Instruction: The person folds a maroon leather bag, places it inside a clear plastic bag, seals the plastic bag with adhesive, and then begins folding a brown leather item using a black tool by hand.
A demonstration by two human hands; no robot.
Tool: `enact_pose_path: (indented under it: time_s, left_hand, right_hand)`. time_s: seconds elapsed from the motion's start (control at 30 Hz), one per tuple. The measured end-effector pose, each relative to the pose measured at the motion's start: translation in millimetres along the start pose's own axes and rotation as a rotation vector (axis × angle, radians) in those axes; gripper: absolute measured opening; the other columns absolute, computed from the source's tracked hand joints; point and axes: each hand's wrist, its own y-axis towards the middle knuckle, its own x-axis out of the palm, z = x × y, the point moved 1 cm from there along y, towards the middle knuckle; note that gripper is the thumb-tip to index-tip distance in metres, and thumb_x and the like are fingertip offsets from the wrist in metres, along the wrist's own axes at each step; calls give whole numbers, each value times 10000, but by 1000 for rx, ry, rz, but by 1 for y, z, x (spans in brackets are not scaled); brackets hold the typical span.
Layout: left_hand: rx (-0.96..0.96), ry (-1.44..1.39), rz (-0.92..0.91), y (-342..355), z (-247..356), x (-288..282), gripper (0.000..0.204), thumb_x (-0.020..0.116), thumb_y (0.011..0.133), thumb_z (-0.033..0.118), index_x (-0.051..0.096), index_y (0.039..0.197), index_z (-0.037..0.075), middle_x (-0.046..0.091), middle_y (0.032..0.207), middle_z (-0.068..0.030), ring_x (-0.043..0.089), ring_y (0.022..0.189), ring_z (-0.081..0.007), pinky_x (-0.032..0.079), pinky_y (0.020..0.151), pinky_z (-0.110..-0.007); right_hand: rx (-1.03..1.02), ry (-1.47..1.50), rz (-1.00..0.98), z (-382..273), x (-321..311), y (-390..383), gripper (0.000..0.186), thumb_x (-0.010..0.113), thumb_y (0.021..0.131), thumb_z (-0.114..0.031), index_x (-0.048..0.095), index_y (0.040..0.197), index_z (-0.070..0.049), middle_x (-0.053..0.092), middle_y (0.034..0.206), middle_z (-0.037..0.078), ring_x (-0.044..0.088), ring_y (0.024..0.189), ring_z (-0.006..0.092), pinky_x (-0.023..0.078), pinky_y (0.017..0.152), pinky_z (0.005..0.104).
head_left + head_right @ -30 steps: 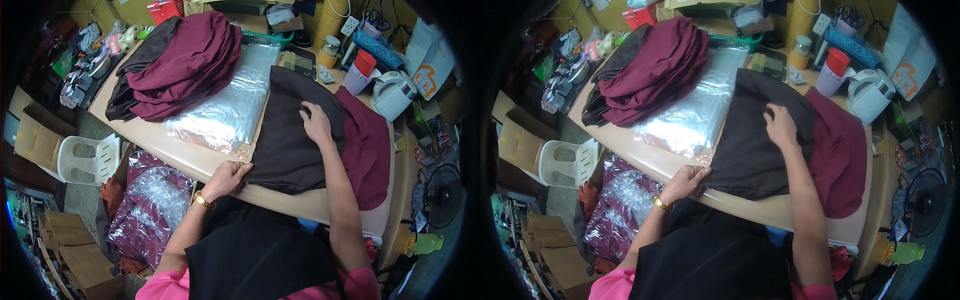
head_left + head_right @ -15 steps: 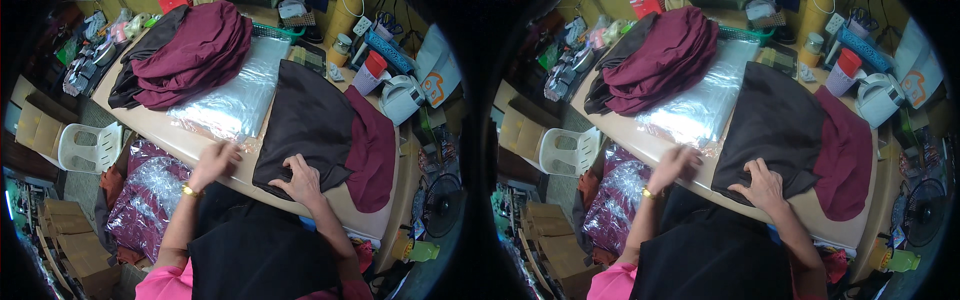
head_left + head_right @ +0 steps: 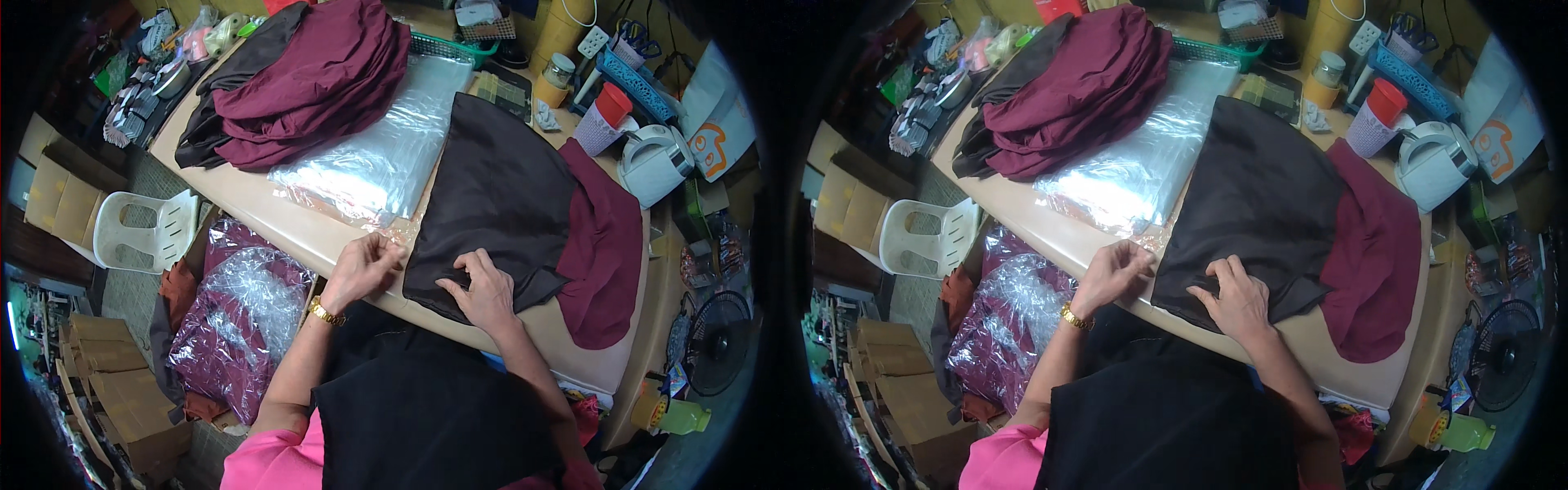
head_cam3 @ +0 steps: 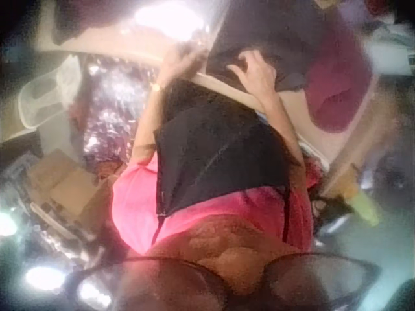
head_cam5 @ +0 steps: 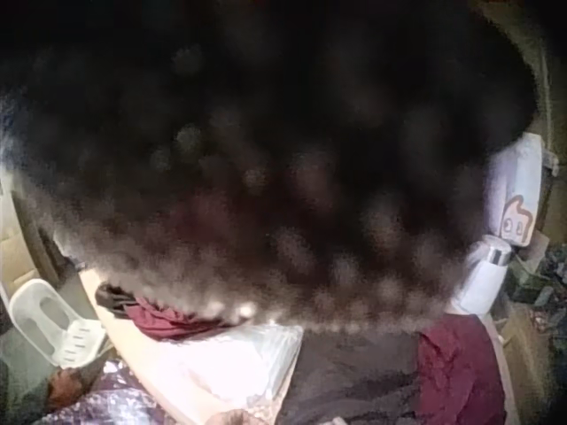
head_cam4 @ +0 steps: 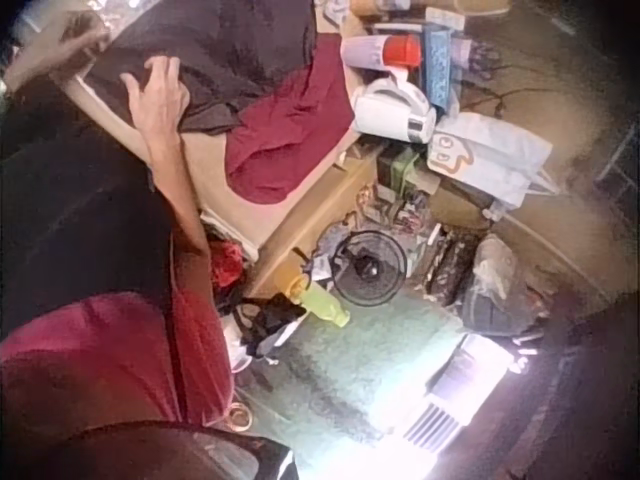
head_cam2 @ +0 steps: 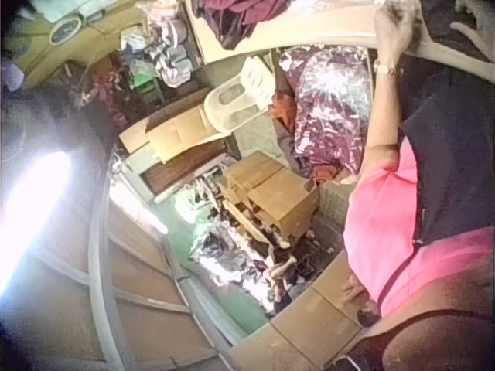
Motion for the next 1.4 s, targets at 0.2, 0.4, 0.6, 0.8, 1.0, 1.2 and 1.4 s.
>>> enact_pose_path:
  time_s: [0.2, 0.4, 0.6, 0.8, 1.0, 1.2, 1.4]
  left_hand:
    - [-55, 281, -93, -2, 6, 1, 223, 740, 908, 196, 719, 876, -24, 629, 663, 4, 566, 657, -61, 478, 595, -265]
    - [-28, -50, -26, -10, -8, -9, 217, 683, 959, 180, 663, 837, 1, 619, 647, -8, 549, 527, -74, 456, 502, -243]
    - [-16, -736, -21, -6, -37, -37, 370, 519, 1047, 335, 628, 857, 37, 589, 649, -11, 488, 455, -95, 443, 473, -219]
    - [371, 520, 97, 0, -5, 12, 349, 624, 985, 311, 650, 870, -17, 650, 654, -63, 607, 524, -114, 479, 497, -268]
    - [-148, 16, -252, -3, 7, 2, 227, 635, 992, 193, 656, 846, 20, 621, 646, 16, 589, 557, -54, 466, 499, -222]
    - [-23, -256, -135, -8, -20, -6, 248, 572, 1030, 229, 639, 913, 21, 635, 673, -3, 554, 531, -51, 446, 466, -222]
    - [-136, -174, -55, -13, 11, -10, 363, 493, 1052, 339, 611, 994, 1, 673, 787, -54, 595, 540, -80, 488, 490, -219]
  right_hand:
    - [15, 56, -44, 2, -2, 0, 319, 788, 820, -282, 593, 980, -86, 580, 952, 70, 660, 764, 306, 490, 679, 443]
    - [2, 74, -26, 4, -1, -2, 302, 801, 799, -232, 596, 964, -83, 588, 929, 69, 658, 751, 308, 493, 676, 438]
    - [-32, 74, 30, 10, 4, -3, 301, 802, 796, -206, 595, 974, -79, 610, 921, 66, 666, 745, 298, 501, 660, 422]
    - [83, 66, 39, 1, 2, 1, 342, 784, 815, -232, 601, 1060, -80, 652, 960, 77, 673, 775, 295, 511, 677, 420]
    - [53, 49, 84, 10, 5, 6, 318, 775, 821, -205, 603, 1053, -71, 660, 947, 87, 675, 810, 286, 515, 671, 415]
    - [38, 74, 100, 9, 7, 6, 275, 776, 815, -177, 612, 1004, -63, 662, 920, 89, 675, 786, 281, 514, 661, 404]
    - [61, 63, 129, 8, 5, 8, 269, 781, 823, -163, 620, 1009, -55, 653, 842, 102, 664, 769, 271, 515, 673, 380]
